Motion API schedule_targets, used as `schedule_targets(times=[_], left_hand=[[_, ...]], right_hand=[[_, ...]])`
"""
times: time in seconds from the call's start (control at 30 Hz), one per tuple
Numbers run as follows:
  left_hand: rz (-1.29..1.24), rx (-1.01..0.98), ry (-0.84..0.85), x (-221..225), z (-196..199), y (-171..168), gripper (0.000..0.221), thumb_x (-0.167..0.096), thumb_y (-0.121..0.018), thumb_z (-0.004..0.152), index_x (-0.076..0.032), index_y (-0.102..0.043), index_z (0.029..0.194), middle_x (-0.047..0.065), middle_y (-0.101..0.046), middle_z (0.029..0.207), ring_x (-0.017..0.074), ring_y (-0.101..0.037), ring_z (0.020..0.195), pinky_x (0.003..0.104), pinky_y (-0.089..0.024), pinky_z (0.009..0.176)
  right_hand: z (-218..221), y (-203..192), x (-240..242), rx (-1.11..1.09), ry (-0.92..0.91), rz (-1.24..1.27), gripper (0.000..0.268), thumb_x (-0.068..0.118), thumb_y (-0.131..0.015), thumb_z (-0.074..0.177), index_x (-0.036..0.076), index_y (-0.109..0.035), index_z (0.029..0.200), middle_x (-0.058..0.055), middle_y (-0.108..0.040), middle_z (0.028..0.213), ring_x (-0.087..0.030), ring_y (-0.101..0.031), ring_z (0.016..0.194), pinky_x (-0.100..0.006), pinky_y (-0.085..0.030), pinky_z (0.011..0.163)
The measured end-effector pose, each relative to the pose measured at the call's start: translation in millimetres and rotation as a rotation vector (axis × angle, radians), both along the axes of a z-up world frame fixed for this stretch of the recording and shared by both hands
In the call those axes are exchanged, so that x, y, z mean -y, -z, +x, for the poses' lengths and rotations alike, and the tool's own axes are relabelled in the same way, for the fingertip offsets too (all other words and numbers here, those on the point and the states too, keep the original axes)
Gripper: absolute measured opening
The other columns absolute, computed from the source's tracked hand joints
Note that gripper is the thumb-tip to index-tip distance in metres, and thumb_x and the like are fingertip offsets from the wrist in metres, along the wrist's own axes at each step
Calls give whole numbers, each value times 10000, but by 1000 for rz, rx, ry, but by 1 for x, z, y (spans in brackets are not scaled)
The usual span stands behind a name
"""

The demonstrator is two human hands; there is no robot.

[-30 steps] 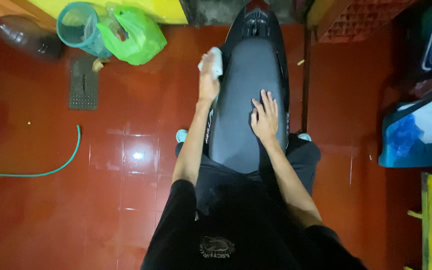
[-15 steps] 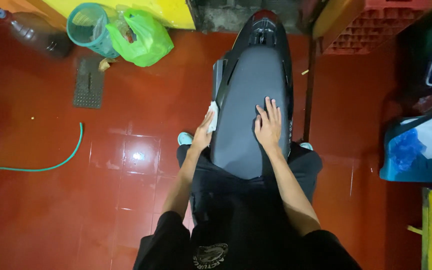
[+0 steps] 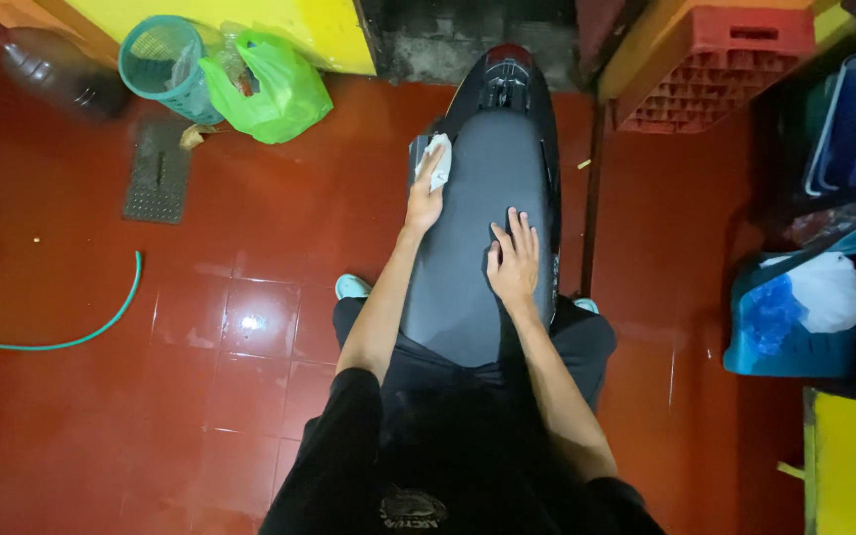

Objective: The person wipes the seat of a motorcycle with a white cloth. They repeatedly rub the surface of the seat, folding the cloth occasionally, and continue wiping different areas of the seat.

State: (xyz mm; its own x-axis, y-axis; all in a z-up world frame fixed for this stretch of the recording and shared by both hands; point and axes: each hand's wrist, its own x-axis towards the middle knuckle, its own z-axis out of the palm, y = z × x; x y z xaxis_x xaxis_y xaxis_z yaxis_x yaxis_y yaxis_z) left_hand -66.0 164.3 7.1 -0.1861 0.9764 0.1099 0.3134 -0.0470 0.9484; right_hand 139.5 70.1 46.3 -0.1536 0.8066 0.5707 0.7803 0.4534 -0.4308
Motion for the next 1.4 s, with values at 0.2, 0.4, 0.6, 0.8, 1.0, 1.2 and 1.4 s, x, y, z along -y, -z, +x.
schedule_targets(times=[0.2, 0.4, 0.6, 0.8, 1.0, 1.2, 1.4], left_hand=[[-46, 28, 36, 52, -21, 10, 599, 20, -554, 1039, -234, -444, 1569, 197, -413, 1593, 361, -298, 1509, 509, -224, 1280], [-14, 251, -62, 136, -30, 10, 478, 55, -602, 982, -3, -551, 1454, 251, -533, 1466, 347, -408, 1430, 524, -315, 1216], [-168, 467, -599, 92, -52, 43, 454, -80, -645, 986, 104, -550, 1389, 327, -629, 1268, 352, -593, 1231, 490, -501, 1050], [161, 196, -412, -68, 10, -15, 549, 103, -675, 896, 66, -537, 1426, 351, -540, 1425, 449, -440, 1412, 547, -301, 1252], [84, -741, -297, -93, 76, -5, 793, -31, -667, 835, -234, -400, 1553, 66, -456, 1602, 326, -401, 1520, 473, -362, 1250], [297, 159, -134, -44, 41, -31, 398, -68, -551, 1065, -87, -500, 1459, 94, -555, 1484, 253, -555, 1357, 316, -398, 1171], [-24, 550, -515, 62, 48, -30, 452, -238, -655, 1065, -78, -537, 1471, 174, -566, 1452, 285, -540, 1356, 479, -402, 1161]], right_hand=[[4, 2, 0, -6, -30, -46, 326, 89, -641, 929, 127, -694, 1249, -168, -507, 1557, -394, -485, 1417, -561, -390, 1119], [4, 3, 0, -11, -32, -32, 320, 87, -619, 958, 128, -714, 1260, -153, -492, 1575, -354, -463, 1442, -534, -366, 1151], [3, 4, -1, -7, -20, 5, 329, 77, -667, 916, 137, -715, 1235, -168, -520, 1548, -372, -490, 1418, -538, -379, 1133], [0, -1, -1, -38, -4, 51, 280, 68, -643, 924, 126, -718, 1188, -161, -545, 1524, -384, -524, 1388, -540, -411, 1102], [1, -10, 2, -23, -7, -147, 367, 54, -676, 865, 62, -673, 1231, -158, -481, 1547, -364, -446, 1448, -517, -354, 1203], [-1, -18, 4, -50, 0, -121, 303, 49, -672, 881, 56, -698, 1183, -143, -505, 1526, -348, -470, 1430, -491, -368, 1193], [5, 13, -4, -112, -10, -66, 251, 117, -666, 944, 143, -724, 1187, -131, -552, 1518, -362, -509, 1397, -542, -391, 1119]])
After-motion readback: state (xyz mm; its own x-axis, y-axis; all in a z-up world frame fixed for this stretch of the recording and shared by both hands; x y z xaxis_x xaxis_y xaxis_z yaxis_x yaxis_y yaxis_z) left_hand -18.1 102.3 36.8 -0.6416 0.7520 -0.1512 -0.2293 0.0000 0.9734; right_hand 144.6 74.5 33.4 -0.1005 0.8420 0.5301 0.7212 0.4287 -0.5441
